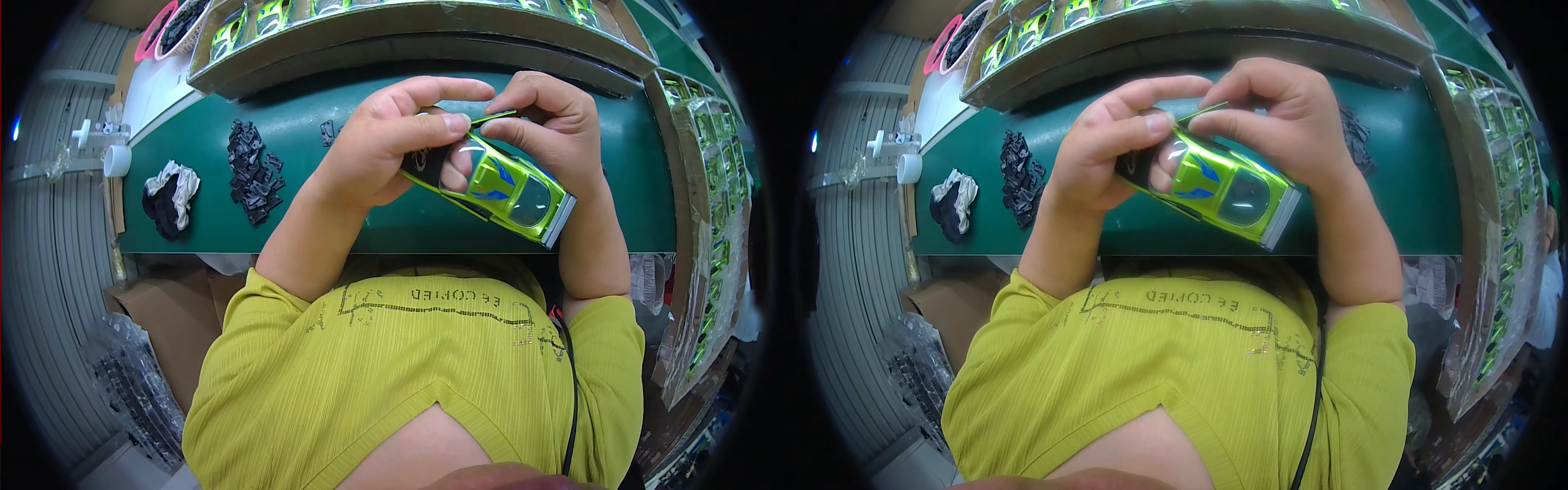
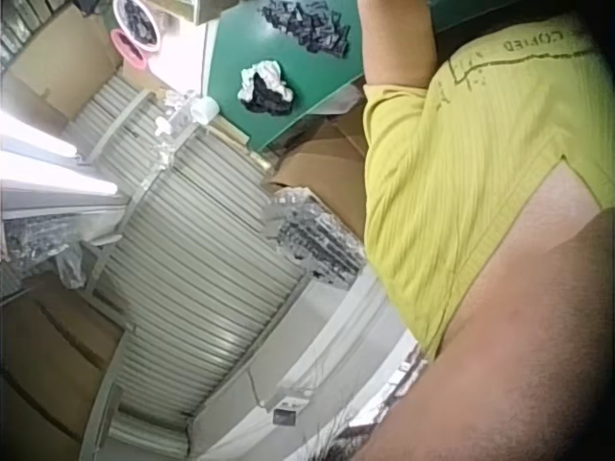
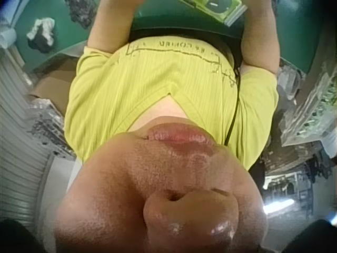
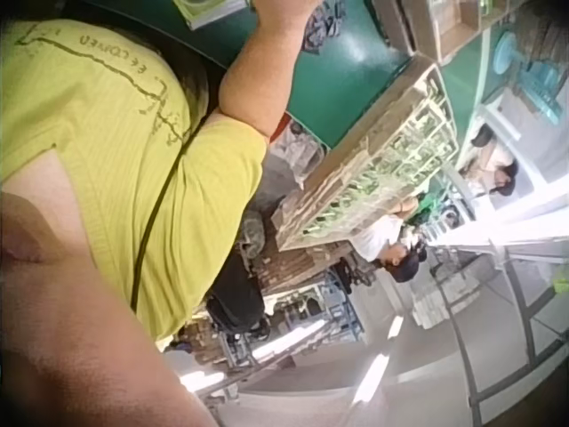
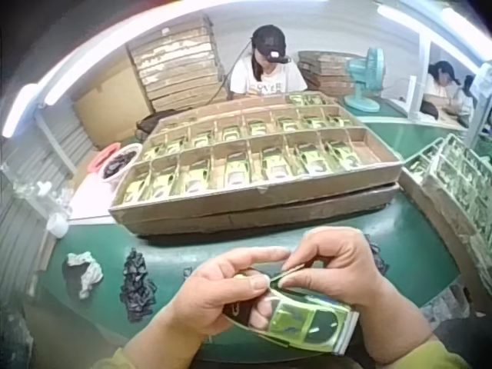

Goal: The person assembles toy cars by attaching black plastic parts onto toy car bodies by hand and placing the assembled cars back into a tray.

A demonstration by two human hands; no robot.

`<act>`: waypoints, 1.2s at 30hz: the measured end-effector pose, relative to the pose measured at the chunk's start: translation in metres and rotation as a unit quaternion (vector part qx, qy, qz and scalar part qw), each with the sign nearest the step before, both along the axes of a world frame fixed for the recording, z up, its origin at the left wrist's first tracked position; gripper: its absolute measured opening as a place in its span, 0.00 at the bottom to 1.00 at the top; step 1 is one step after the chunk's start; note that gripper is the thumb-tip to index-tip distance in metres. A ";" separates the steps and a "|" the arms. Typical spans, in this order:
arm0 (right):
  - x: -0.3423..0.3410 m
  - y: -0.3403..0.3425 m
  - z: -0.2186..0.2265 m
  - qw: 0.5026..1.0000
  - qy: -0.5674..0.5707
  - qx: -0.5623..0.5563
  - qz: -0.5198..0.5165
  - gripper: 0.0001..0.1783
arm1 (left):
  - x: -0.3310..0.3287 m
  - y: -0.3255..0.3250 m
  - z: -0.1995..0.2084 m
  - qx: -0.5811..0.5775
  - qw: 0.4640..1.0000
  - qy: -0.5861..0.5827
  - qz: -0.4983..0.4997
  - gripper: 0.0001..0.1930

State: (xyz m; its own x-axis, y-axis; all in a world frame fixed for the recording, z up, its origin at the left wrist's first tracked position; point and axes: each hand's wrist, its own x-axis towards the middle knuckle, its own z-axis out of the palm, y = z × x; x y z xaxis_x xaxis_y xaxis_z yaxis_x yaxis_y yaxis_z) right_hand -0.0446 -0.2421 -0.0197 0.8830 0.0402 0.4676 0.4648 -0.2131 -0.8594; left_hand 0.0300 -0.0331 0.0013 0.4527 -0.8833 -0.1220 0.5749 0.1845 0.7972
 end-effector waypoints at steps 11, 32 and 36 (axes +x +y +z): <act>-0.005 0.002 -0.006 0.998 0.026 0.055 -0.027 0.08 | 0.019 0.005 -0.015 -0.039 0.995 0.095 0.008 0.21; -0.002 -0.006 -0.006 1.000 -0.004 0.000 0.008 0.05 | 0.012 0.000 -0.004 0.034 0.996 0.080 0.033 0.20; -0.002 -0.007 -0.005 1.000 0.002 0.000 0.012 0.05 | 0.011 0.001 -0.001 0.027 0.996 0.079 0.039 0.20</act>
